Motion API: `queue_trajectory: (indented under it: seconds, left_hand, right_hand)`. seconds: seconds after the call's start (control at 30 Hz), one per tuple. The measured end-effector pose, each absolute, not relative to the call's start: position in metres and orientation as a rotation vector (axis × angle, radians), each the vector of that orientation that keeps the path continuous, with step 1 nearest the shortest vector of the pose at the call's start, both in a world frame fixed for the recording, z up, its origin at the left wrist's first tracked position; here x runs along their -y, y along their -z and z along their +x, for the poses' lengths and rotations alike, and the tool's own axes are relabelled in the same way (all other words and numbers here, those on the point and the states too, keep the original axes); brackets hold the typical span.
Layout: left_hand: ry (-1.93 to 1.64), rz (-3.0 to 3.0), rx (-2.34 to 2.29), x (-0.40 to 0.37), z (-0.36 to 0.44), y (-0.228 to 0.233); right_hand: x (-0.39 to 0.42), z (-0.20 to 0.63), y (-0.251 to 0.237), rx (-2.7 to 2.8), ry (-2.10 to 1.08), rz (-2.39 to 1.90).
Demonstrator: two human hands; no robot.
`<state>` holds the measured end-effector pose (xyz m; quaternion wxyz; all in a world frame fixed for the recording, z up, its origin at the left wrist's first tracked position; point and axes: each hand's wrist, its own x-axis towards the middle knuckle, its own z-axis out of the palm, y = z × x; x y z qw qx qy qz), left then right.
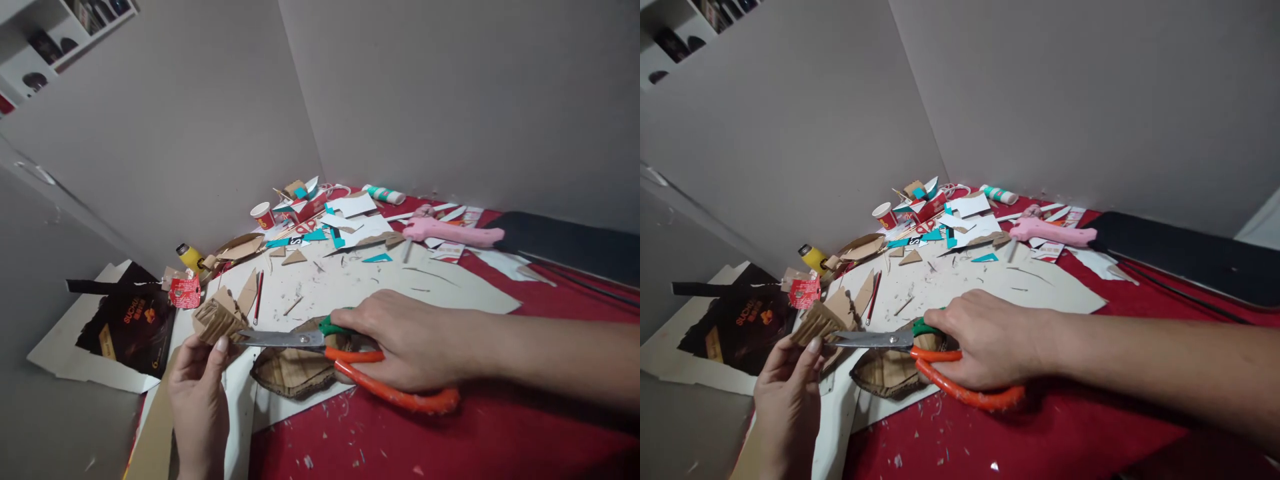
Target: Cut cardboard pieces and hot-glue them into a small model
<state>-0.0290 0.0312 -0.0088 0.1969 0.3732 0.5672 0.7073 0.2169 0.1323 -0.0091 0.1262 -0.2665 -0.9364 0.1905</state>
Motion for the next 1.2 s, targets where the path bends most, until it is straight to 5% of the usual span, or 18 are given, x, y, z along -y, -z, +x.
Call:
queue_trajectory:
  seconds: [1.03, 1.2]
  left_hand:
    - [-1.979, 0.973, -1.535, -0.027, -0.017, 0.001]
    - [-1.914, 0.957, -1.533, -0.028, -0.018, 0.005]
  right_hand:
    - [-0.139, 0.227, -0.003, 2.765, -0.897, -0.745]
    - [-0.138, 0.229, 0.000, 2.797, -0.732, -0.773]
